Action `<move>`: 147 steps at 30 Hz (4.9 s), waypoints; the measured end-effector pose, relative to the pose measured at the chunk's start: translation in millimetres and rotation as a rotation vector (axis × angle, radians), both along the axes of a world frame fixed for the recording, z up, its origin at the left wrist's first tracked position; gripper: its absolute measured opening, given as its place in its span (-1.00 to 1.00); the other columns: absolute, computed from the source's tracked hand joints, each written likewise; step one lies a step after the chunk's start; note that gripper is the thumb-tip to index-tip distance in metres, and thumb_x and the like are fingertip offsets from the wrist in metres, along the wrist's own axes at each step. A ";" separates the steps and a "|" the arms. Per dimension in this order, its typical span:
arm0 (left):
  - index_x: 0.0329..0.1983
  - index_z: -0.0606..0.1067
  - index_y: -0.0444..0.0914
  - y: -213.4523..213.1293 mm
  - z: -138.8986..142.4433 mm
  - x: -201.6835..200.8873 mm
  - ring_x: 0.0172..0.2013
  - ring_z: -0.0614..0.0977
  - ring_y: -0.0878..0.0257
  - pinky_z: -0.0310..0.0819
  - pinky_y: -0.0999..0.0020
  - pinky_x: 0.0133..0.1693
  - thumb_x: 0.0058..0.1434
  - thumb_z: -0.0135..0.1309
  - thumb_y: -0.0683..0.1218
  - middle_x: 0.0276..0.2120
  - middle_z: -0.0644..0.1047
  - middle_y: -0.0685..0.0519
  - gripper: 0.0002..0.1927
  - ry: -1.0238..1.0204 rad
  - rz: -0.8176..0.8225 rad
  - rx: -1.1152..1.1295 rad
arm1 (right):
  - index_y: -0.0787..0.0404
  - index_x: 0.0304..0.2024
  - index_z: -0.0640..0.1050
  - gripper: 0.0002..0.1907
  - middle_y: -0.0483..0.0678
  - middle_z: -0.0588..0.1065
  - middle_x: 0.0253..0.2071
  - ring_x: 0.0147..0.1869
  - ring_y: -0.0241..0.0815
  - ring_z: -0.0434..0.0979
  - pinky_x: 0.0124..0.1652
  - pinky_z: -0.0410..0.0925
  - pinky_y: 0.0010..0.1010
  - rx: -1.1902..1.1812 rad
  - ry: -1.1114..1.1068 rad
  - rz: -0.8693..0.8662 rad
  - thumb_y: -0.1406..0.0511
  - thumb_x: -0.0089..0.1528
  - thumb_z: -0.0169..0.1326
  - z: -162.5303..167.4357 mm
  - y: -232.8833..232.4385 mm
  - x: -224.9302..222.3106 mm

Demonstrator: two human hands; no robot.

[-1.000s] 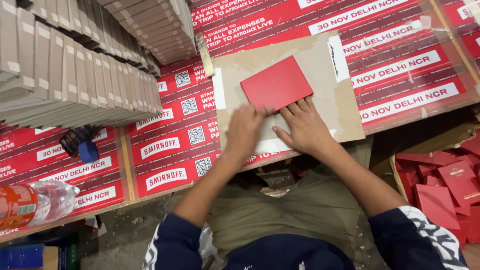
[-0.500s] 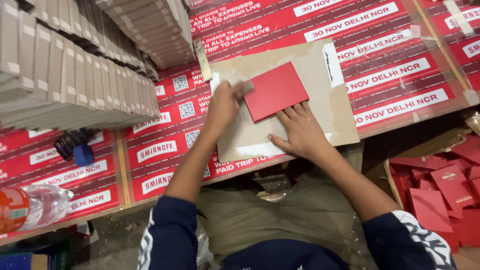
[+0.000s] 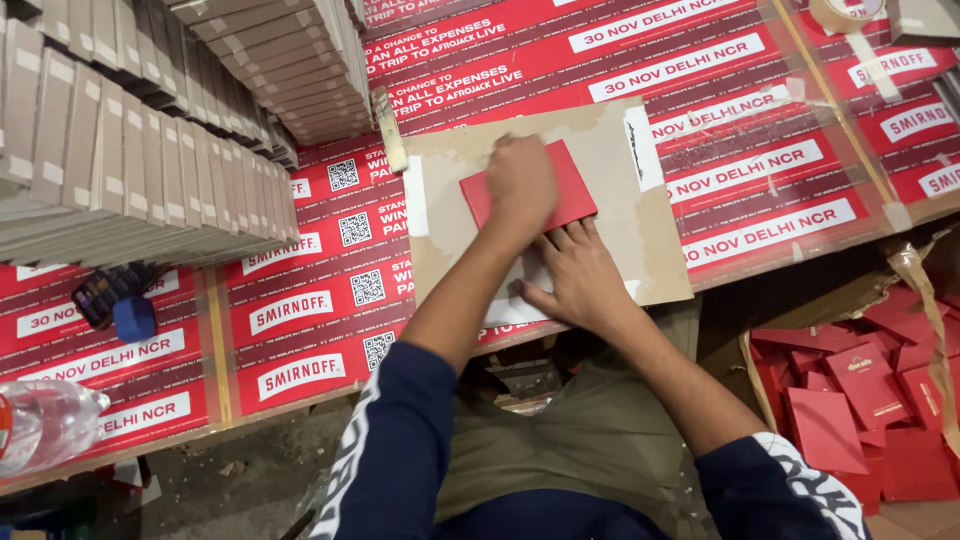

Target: The person sands the edges of red rigid gift boxes using a small sanding block, rubbing along the box sides and corners, then sets finished boxes aside and picks up new ones from the stack to repeat the process.

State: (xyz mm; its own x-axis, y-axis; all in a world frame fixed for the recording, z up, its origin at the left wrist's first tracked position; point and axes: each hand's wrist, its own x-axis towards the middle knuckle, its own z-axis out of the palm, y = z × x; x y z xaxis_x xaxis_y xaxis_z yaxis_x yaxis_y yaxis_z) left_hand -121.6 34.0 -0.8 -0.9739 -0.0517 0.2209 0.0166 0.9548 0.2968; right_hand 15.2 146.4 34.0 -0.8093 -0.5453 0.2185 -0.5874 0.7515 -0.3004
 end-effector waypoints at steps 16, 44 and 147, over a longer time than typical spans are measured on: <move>-0.03 0.56 -0.26 14.9 14.2 8.3 -0.04 0.50 0.04 0.32 0.04 -0.10 0.15 0.02 -0.16 -0.17 0.50 -0.05 -0.69 0.315 -0.440 -0.116 | 0.27 0.17 0.46 -0.24 0.23 0.39 0.23 0.39 0.28 0.24 0.42 -0.05 0.19 0.072 -0.081 -0.041 -0.14 0.15 0.10 -3.4 10.8 1.2; -0.13 0.42 -0.36 -39.5 1.0 51.1 -0.18 0.58 -0.20 0.48 -0.08 -0.14 0.17 -0.04 -0.25 -0.24 0.55 -0.22 -0.80 0.072 -0.127 0.129 | 0.26 -0.24 0.69 -0.74 0.05 0.61 -0.03 0.31 0.07 0.48 0.34 0.24 -0.10 -0.612 -0.112 -0.185 0.21 0.12 0.35 -2.0 33.3 -3.9; 0.00 0.42 -0.33 -76.6 41.2 111.7 -0.44 0.57 0.38 0.47 0.43 -0.42 0.50 -0.08 -0.02 -0.35 0.50 0.06 -0.74 0.195 -0.048 1.200 | 0.49 0.25 0.38 -0.32 0.26 0.49 0.14 0.23 0.04 0.49 0.18 0.34 -0.21 -0.858 -0.448 -0.081 0.10 0.29 0.18 -29.3 -8.6 35.8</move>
